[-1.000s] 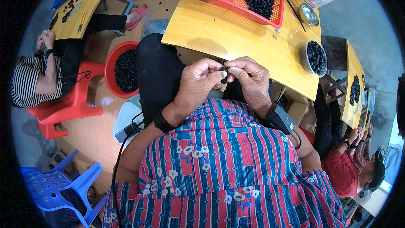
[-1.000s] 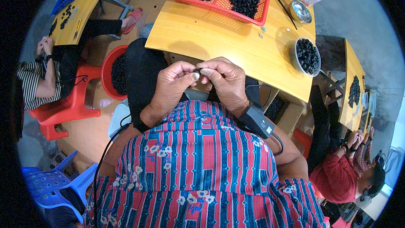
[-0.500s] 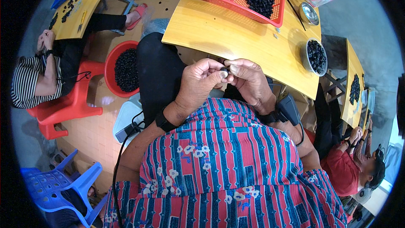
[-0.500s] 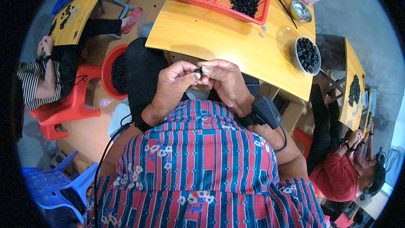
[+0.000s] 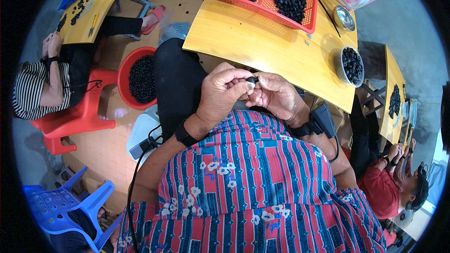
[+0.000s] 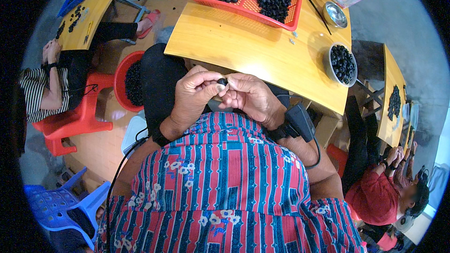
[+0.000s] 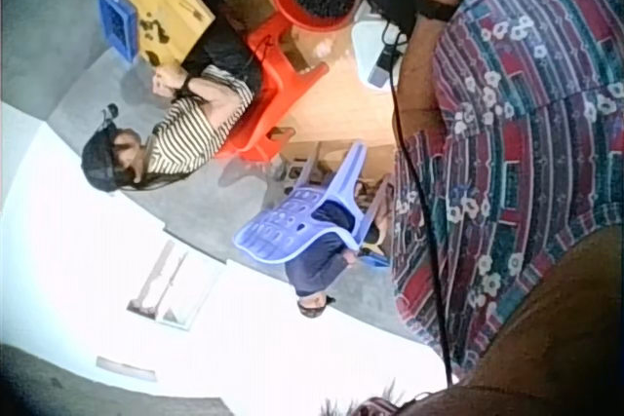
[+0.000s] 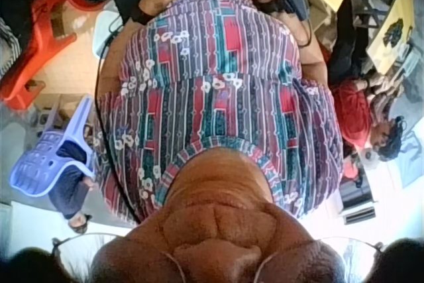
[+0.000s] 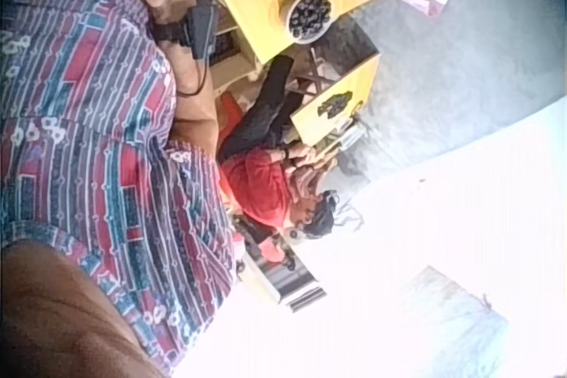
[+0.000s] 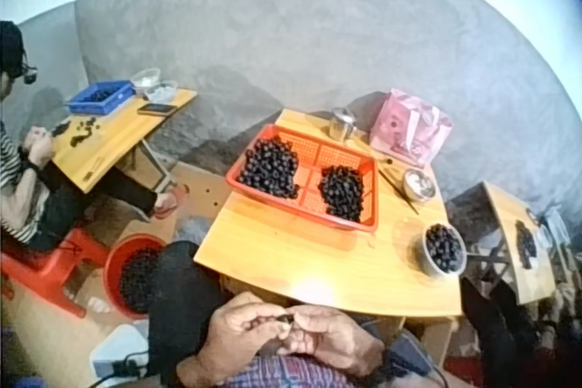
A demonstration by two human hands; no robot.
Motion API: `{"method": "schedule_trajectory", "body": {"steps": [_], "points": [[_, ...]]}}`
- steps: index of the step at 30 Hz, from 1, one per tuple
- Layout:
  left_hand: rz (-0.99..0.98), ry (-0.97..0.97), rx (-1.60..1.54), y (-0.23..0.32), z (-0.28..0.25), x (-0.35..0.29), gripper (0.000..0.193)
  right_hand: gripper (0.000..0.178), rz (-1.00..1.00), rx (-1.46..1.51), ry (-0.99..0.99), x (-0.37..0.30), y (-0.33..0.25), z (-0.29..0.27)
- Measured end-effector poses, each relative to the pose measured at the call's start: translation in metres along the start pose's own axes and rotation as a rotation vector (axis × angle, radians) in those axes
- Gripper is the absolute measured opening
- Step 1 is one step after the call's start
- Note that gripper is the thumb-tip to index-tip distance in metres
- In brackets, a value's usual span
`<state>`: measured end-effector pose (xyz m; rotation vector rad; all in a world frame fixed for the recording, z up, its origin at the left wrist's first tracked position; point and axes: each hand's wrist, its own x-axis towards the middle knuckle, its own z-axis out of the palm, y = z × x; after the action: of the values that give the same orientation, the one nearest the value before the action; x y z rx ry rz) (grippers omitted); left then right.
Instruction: Manually cleaning and sorting small black plastic molded parts at a production table.
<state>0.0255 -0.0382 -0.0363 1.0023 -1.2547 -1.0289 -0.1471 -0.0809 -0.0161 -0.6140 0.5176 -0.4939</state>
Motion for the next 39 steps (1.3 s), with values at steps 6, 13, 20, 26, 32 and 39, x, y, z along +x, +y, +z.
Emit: {"method": "schedule_trajectory", "body": {"steps": [6, 13, 20, 26, 32, 39], "points": [[-0.05, -0.026, 0.058, 0.006, -0.001, 0.001, 0.019, 0.029, -0.049, -0.014, 0.01, 0.001, 0.001, -0.002], [-0.126, -0.037, -0.205, 0.004, 0.003, 0.002, 0.017, 0.027, -0.082, -0.045, 0.05, 0.001, 0.001, 0.0], [-0.318, -0.184, -0.397, 0.003, 0.008, 0.003, 0.038, 0.028, -0.176, -0.465, 0.103, -0.002, -0.003, 0.003], [-0.368, -0.244, -0.349, 0.006, 0.008, 0.004, 0.045, 0.022, -0.236, -0.689, 0.102, -0.005, -0.007, 0.011], [-0.355, -0.243, -0.264, 0.009, 0.007, 0.003, 0.042, 0.021, -0.206, -0.7, 0.115, -0.005, -0.007, 0.012], [-0.443, -0.25, -0.254, 0.015, 0.016, 0.012, 0.039, 0.019, -0.185, -0.52, 0.16, -0.005, -0.003, 0.005]]}}
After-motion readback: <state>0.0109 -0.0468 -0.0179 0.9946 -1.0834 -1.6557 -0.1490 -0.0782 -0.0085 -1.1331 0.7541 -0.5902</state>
